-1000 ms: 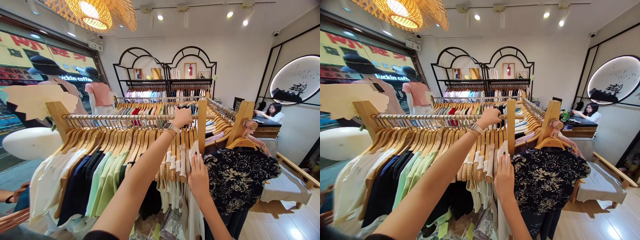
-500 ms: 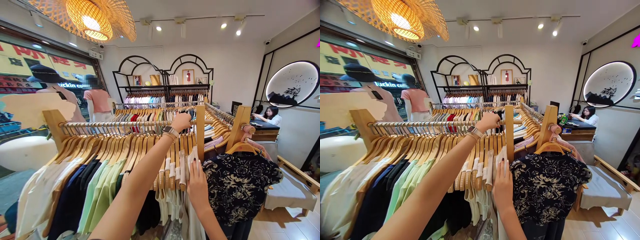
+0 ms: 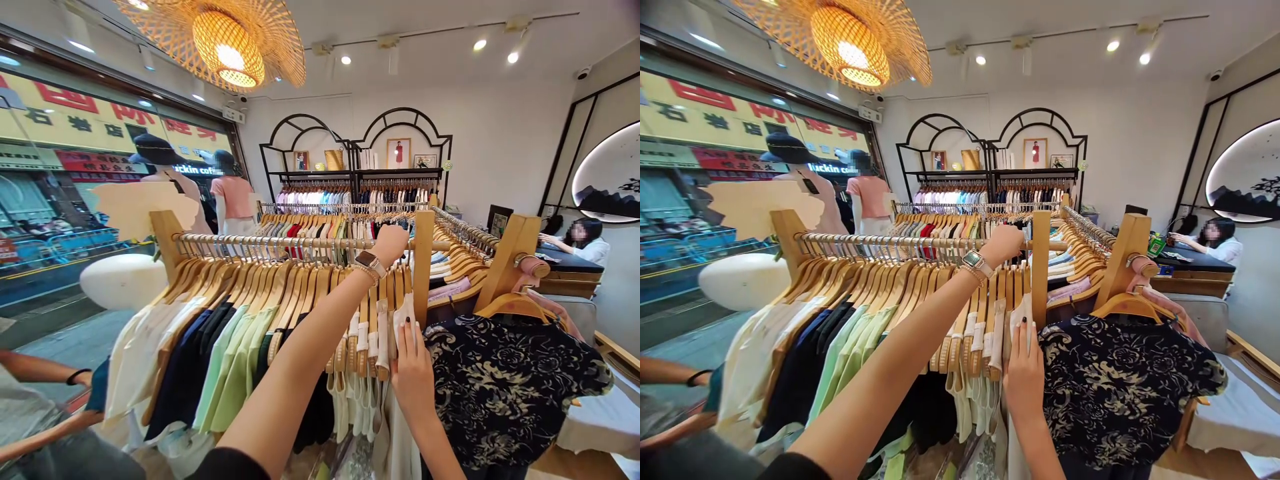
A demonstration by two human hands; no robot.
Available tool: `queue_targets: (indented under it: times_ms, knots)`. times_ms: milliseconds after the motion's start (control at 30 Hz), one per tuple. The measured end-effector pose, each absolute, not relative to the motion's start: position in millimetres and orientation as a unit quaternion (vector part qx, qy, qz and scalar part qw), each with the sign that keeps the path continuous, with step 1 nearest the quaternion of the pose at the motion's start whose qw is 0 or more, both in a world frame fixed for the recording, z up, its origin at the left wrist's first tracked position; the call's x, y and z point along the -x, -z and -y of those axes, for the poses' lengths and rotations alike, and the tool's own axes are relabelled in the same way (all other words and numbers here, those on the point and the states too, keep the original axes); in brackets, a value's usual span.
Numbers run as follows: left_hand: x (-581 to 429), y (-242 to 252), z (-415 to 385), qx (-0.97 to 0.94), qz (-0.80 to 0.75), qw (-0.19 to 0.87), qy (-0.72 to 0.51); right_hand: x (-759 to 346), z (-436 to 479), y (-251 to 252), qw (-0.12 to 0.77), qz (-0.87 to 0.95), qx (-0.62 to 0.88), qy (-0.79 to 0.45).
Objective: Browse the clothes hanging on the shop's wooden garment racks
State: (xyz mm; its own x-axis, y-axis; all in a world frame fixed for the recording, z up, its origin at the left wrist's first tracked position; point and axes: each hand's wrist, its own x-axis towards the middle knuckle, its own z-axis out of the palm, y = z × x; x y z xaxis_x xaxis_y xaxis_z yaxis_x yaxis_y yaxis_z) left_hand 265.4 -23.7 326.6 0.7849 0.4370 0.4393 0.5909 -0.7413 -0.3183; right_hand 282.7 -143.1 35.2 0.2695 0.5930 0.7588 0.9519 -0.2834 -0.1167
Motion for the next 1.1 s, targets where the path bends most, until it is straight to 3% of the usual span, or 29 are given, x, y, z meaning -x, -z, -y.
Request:
queue_targets:
  times_ms: [567,767,933,1100]
  knots:
    - [-266,-327,26,0.911,0.301,0.216,0.182,-285,140,-27,0.299,0.533,0.726,0.315]
    - [-263,-328,26,0.911,0.295,0.232,0.168,-289,147,-28,0.400,0.545,0.683,0.279]
    - [-264,-330,20,0.913,0.288,0.242,0.158,-285,156,-26,0.527,0.508,0.667,0.141]
    - [-267,-328,19,0.913,0.287,0.246,0.155,-284,163,-8,0.598,0.459,0.656,0.040]
